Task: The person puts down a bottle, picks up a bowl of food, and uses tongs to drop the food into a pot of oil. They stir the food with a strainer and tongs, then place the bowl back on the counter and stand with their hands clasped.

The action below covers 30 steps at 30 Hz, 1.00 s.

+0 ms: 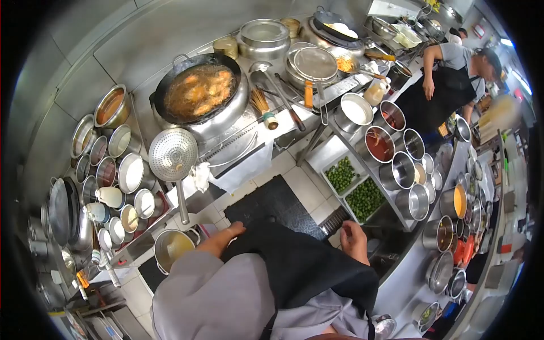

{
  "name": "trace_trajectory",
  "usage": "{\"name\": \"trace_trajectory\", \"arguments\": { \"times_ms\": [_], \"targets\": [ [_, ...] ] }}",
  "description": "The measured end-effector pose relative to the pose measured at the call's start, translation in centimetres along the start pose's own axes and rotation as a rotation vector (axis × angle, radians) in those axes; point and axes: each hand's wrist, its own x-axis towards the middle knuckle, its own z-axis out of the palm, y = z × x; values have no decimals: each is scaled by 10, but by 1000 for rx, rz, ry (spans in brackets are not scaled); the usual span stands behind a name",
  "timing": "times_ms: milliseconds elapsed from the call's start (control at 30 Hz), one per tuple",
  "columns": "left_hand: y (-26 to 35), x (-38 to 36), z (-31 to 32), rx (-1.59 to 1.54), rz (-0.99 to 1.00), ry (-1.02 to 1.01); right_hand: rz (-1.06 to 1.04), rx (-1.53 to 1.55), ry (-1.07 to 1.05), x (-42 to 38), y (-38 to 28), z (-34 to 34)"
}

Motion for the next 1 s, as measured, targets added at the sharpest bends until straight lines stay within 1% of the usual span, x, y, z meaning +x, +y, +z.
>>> {"name": "trace_trajectory", "arguments": {
  "times_ms": [67,100,133,167,200,267,300,333,367,400,433,467,533,567,600,633,667,700,733,767,800,867,933,1000],
  "targets": [
    [-34,24,11,108,194,56,-56,23,-49,26,-11,9],
    [-37,23,2,110,205,47,-108,57,-33,36,-12,17],
    [-36,15,-12,225,245,110,-105,50,-34,46,-15,21],
    [-33,3,-22,333,276,182,-99,69,-75,57,-18,24],
    [-31,-7,-24,315,262,191,-101,90,-125,70,-20,29],
    [-28,-29,-31,-436,-175,318,-163,78,-119,96,-11,39],
    [-25,-47,-41,-369,-87,333,-200,92,-72,111,-13,41],
    [-34,-47,-39,-370,-88,337,-233,105,-18,127,-13,41],
    [-59,-44,-22,-289,-42,360,-233,106,-16,144,-8,43],
    [-81,-44,-5,-207,2,382,-187,171,5,163,1,47],
    [-96,-49,14,-90,-34,451,-140,236,27,183,12,51],
    [-101,-52,23,28,-71,519,-143,238,29,204,23,53],
    [-52,-114,3,11,-38,517,-78,324,9,249,46,59],
    [-60,-115,15,-115,-120,433,-81,327,9,269,55,63],
    [-75,-110,33,-242,-202,350,54,392,-22,289,64,68],
    [-55,-122,24,-242,-208,358,189,457,-58,306,67,72],
    [-31,-143,21,-523,-401,402,182,462,-68,321,71,76],
    [-12,-154,20,-809,-593,442,260,569,-60,333,71,81],
    [-19,-149,36,-823,-605,454,340,674,-59,346,74,88],
    [-25,-149,55,-786,-653,483,383,723,-64,360,82,97],
    [-26,-151,74,-753,-708,514,374,723,-103,373,90,103],
    [1,-173,85,99,-347,462,554,866,-207,397,106,118],
    [21,-178,92,122,-301,320,623,964,-345,419,116,130],
    [14,-152,144,-479,-585,464,621,1142,-595,443,124,140]
  ]
}}
